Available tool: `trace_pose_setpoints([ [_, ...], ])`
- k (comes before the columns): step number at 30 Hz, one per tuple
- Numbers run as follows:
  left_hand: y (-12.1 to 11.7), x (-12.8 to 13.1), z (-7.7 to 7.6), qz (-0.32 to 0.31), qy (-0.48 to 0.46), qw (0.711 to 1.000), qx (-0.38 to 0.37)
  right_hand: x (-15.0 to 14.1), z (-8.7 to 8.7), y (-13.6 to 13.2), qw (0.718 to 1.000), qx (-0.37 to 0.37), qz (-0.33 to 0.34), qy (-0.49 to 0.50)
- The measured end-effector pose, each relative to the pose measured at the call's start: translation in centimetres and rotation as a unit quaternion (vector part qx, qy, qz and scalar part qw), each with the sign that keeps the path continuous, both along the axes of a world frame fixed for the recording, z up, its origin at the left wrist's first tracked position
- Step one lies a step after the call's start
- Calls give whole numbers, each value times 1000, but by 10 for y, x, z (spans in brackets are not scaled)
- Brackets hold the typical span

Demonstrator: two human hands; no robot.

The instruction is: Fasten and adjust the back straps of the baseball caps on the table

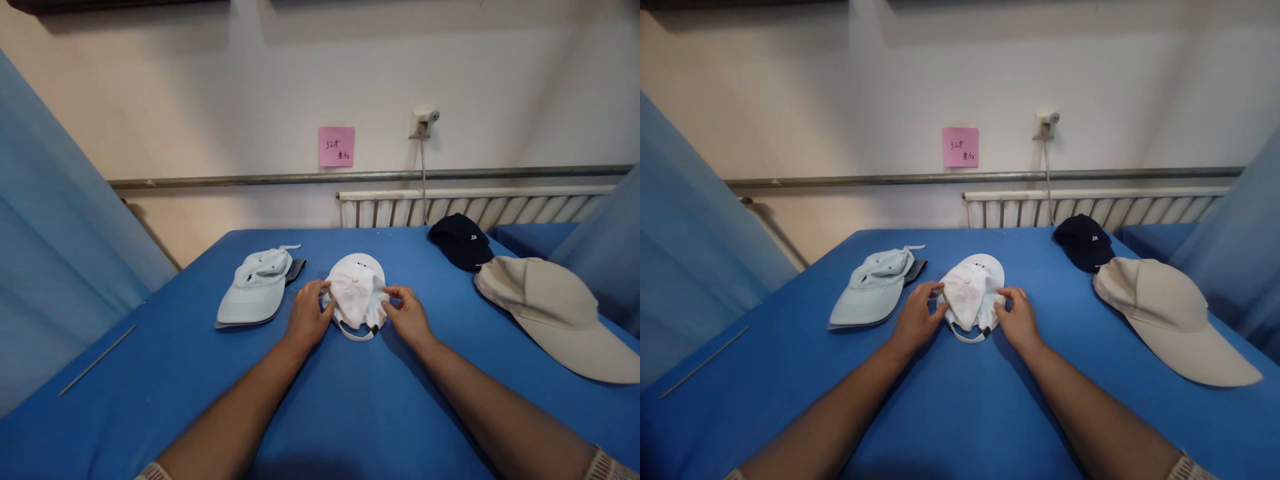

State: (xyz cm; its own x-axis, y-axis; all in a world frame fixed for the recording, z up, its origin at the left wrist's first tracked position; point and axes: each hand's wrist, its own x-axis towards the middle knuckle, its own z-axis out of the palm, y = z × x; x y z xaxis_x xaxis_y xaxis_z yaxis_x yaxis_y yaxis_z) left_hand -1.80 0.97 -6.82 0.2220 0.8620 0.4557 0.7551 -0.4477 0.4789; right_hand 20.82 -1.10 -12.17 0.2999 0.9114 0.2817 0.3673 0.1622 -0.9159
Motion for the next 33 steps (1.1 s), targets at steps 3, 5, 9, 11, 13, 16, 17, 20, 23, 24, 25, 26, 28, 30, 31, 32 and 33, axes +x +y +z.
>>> trace_pose_setpoints([
  [3,4,-3,-4,17,4,1000,5,-6,-1,-4,990,-32,56,-126],
  [5,7,-5,-6,28,1,1000,-2,-9,1,-8,977,-53,74,-191],
  [9,12,-7,-6,24,-9,998,-51,-14,10,-10,958,-63,77,-267],
  [11,13,-5,-6,13,-24,997,-70,-15,14,-9,958,-62,73,-270],
  [13,11,-3,-6,-2,-51,995,-84,-16,16,-7,969,-51,72,-233],
  [16,8,1,-5,-18,-86,991,-99,-15,15,-6,985,4,88,-148],
  [17,7,2,-5,-22,-95,990,-103,-15,14,-6,987,30,92,-126],
  [20,3,5,-6,-54,-116,985,-113,-15,14,-8,987,79,105,-95],
  [23,-2,9,-7,-111,-119,978,-130,-16,15,-11,980,86,133,-124],
  [24,-4,11,-7,-129,-116,975,-136,-17,16,-12,976,85,138,-145],
  [25,-7,13,-7,-145,-111,973,-142,-18,17,-13,972,85,142,-169],
  [26,-9,15,-6,-158,-107,971,-145,-19,17,-14,966,84,147,-193],
  [28,-12,18,-5,-174,-101,968,-148,-21,18,-16,955,80,166,-233],
  [30,-14,18,-5,-175,-107,967,-153,-22,19,-18,949,73,187,-245],
  [31,-14,18,-5,-171,-115,966,-157,-22,19,-18,948,67,192,-244],
  [32,-13,17,-6,-164,-125,965,-164,-22,20,-19,949,59,194,-243],
  [33,-11,17,-8,-155,-136,963,-173,-22,20,-20,949,48,190,-247],
])
